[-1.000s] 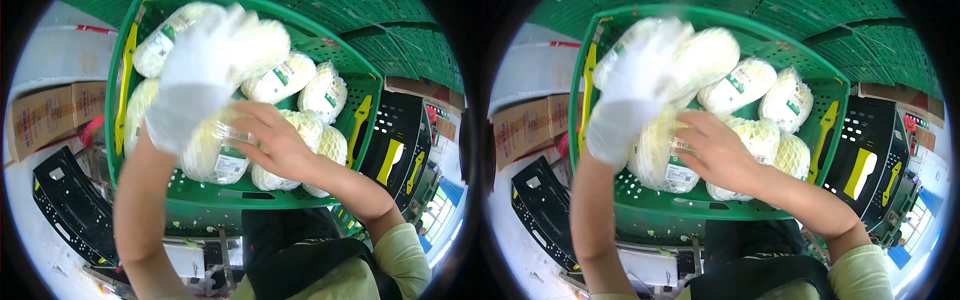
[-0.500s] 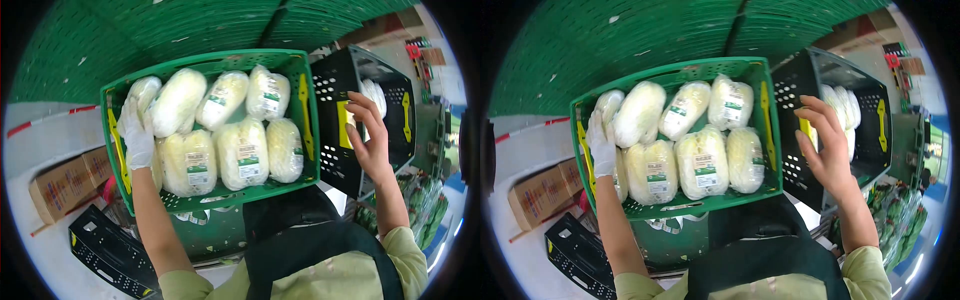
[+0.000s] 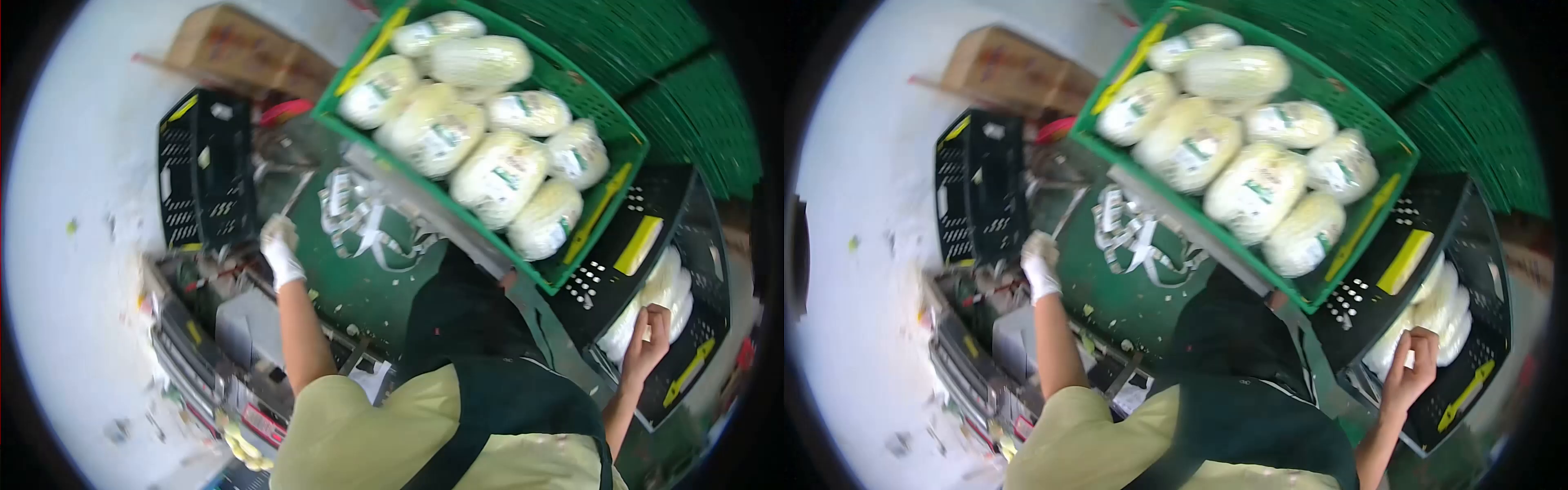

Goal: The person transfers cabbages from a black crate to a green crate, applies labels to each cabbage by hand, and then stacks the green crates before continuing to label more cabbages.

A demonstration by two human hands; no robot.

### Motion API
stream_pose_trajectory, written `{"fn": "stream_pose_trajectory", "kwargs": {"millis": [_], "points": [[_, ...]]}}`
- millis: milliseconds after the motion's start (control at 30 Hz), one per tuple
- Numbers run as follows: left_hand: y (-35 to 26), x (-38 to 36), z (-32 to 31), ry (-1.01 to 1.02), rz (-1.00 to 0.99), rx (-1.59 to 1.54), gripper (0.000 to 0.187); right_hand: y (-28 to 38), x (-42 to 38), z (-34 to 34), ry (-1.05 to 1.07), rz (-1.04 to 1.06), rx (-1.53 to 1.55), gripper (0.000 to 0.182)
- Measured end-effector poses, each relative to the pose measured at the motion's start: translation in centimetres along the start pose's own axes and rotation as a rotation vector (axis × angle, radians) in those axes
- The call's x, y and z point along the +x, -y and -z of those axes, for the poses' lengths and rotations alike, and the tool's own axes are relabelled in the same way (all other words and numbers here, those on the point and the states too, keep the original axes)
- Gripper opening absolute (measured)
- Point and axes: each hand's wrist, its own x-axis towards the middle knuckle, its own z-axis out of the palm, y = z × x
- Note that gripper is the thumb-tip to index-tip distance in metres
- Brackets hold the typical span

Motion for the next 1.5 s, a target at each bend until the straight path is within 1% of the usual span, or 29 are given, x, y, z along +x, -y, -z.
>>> {"fn": "stream_pose_trajectory", "kwargs": {"millis": [67,100,167,267,300,367,400,467,533,567,633,667,700,767,800,833,900,933,967,1033,1067,1100,1167,1233,1300,1367,1433,1467,1500], "points": [[6.5,-3.1,7.0,-0.076,0.301,-0.087,0.028,0.4,0.3,0.5,0.012,0.05,0.001,0.015],[7.8,-4.2,9.5,-0.094,0.452,-0.144,0.032,0.9,0.5,0.7,0.007,0.084,-0.005,0.016],[8.9,-6.2,13.2,-0.141,0.505,-0.174,0.04,1.4,0.8,0.5,-0.001,0.172,-0.024,0.011],[14.1,-4.4,16.9,-0.096,0.592,-0.211,0.039,4.4,1.2,-0.1,-0.01,0.242,-0.111,0.006],[14.8,-3.7,16.5,-0.057,0.6,-0.192,0.037,6.9,1.6,-1.3,-0.004,0.261,-0.095,0.005],[14.2,-2.8,14.1,0.063,0.628,0.001,0.031,10.0,1.2,-4.3,0.041,0.262,0.065,0.004],[14.5,-2.4,12.4,0.117,0.62,0.078,0.025,11.7,0.9,-6.0,0.099,0.298,0.107,0.007],[17.1,-2.2,9.7,0.293,0.589,0.175,0.028,14.5,-0.8,-9.3,0.263,0.364,0.143,0.01],[19.5,-2.4,6.1,0.462,0.538,0.304,0.03,15.2,-2.6,-12.6,0.446,0.43,0.181,0.012],[20.5,-2.8,3.5,0.549,0.503,0.383,0.03,15.1,-3.8,-14.2,0.525,0.467,0.226,0.013],[22.8,-3.2,-2.6,0.668,0.316,0.232,0.043,14.8,-5.9,-16.3,0.63,0.51,0.274,0.014],[22.9,-3.6,-5.9,0.697,0.182,0.159,0.05,14.5,-6.7,-16.9,0.678,0.509,0.277,0.015],[22.7,-3.9,-9.2,0.721,0.046,0.083,0.057,14.0,-6.9,-17.2,0.695,0.516,0.255,0.015],[20.7,-4.2,-13.9,0.78,0.216,-0.071,0.068,13.1,-7.8,-17.1,0.719,0.507,0.209,0.016],[21.2,-3.2,-14.9,0.911,0.372,-0.03,0.072,12.5,-7.9,-16.8,0.708,0.505,0.154,0.016],[21.6,-2.7,-15.7,0.924,0.243,0.117,0.059,12.1,-8.0,-16.3,0.676,0.477,0.138,0.016],[20.5,-1.6,-15.3,1.0,0.136,0.233,0.041,11.7,-7.8,-15.3,0.604,0.425,0.118,0.015],[20.1,-1.4,-14.9,0.968,0.085,0.253,0.024,11.4,-7.8,-15.0,0.586,0.394,0.114,0.015],[19.6,-1.1,-14.6,1.019,0.164,0.21,0.017,11.3,-7.6,-15.0,0.573,0.386,0.117,0.015],[18.1,-2.1,-14.4,1.021,0.254,0.056,0.011,11.4,-7.3,-15.1,0.553,0.352,0.129,0.015],[16.8,-3.0,-13.9,1.117,0.281,0.041,0.01,11.8,-7.0,-15.5,0.547,0.328,0.179,0.015],[12.5,-5.0,-13.2,1.216,0.311,0.029,0.01,12.5,-6.6,-16.3,0.54,0.301,0.23,0.016],[4.9,-9.0,-11.4,1.278,0.267,0.088,0.01,13.0,-6.4,-18.6,0.533,0.212,0.25,0.024],[1.0,-12.4,-9.7,1.304,0.194,0.08,0.012,15.5,-5.7,-20.2,0.275,0.163,0.255,0.026],[-1.8,-14.8,-9.2,1.376,-0.024,0.13,0.012,15.9,-5.4,-19.8,0.366,0.027,0.431,0.026],[-3.9,-17.1,-9.8,1.351,-0.162,0.159,0.014,16.1,-4.9,-16.9,0.546,-0.143,0.574,0.017],[-6.5,-19.7,-10.6,1.365,-0.084,0.054,0.018,15.5,-5.9,-15.2,0.269,0.073,0.547,0.011],[-5.0,-20.0,-11.1,1.428,-0.234,-0.021,0.034,14.9,-6.4,-14.2,0.195,0.119,0.55,0.012],[-6.8,-22.1,-11.5,1.369,0.028,-0.075,0.054,14.6,-6.6,-12.8,0.193,0.063,0.594,0.011]]}}
